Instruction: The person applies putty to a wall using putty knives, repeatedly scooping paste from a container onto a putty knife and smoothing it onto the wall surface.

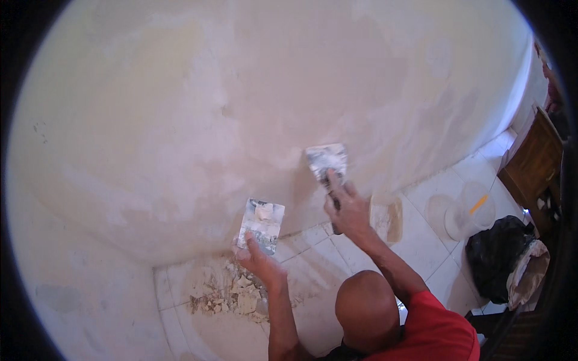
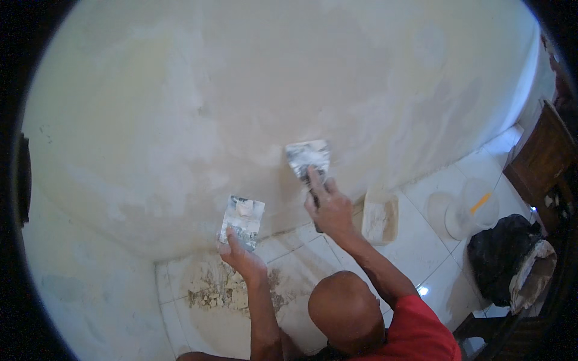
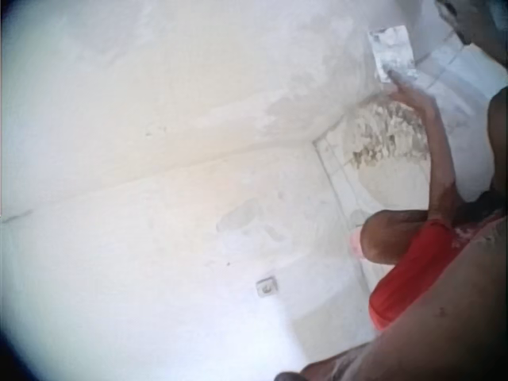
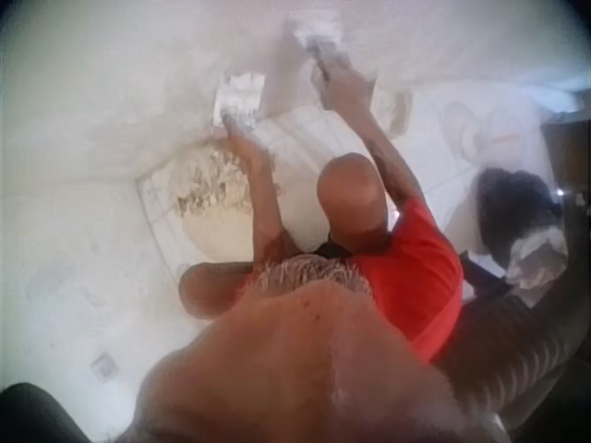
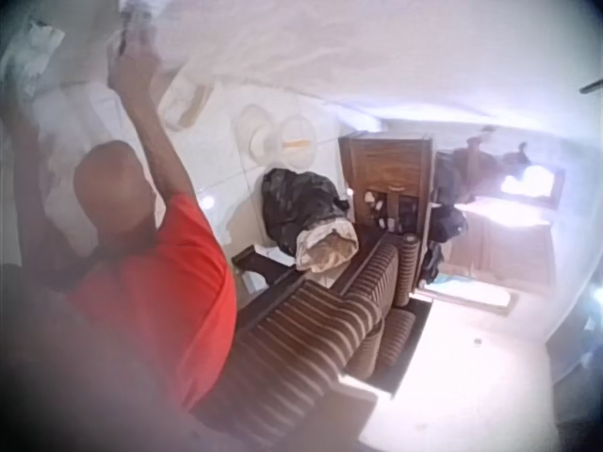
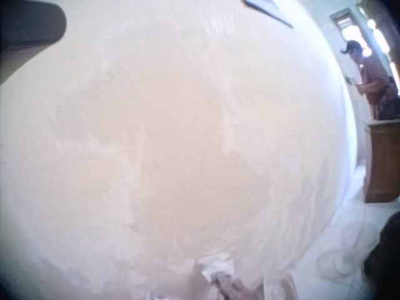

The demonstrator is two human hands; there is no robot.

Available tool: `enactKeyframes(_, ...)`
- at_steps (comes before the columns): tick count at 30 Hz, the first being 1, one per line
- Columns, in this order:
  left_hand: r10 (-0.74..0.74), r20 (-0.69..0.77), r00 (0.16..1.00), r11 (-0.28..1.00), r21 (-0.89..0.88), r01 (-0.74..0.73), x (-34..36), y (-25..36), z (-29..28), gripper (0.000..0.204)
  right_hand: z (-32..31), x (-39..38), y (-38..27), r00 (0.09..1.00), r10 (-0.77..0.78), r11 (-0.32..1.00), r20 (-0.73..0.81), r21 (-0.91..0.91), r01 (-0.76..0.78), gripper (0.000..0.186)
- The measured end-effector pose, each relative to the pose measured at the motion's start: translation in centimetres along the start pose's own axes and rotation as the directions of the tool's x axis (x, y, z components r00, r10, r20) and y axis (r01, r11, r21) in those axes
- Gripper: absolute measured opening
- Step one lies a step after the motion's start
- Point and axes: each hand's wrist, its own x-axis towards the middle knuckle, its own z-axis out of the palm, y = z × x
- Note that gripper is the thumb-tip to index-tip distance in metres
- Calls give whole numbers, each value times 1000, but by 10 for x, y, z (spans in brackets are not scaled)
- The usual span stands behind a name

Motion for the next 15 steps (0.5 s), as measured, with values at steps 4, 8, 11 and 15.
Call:
enactKeyframes(4, -2, 23, 1000, 1000, 10, 1, 5, -3, -10, 34, -48, 67, -4, 954, 28, 992, -297, 128, 10, 63)
enactKeyframes(8, -20, 47, 999, 1000, 5, 19, 8, -13, -9, 32, -50, 106, -9, 924, 104, 984, -367, 174, -41, 63)
enactKeyframes(11, -41, 82, 996, 999, -8, 42, 8, -15, -12, 34, -15, 92, -33, 961, 56, 994, -269, 102, -29, 65)
enactKeyframes(15, -48, 71, 996, 999, -15, 49, 7, -10, -10, 34, 7, 28, -30, 999, -28, 999, -24, 37, 29, 71)
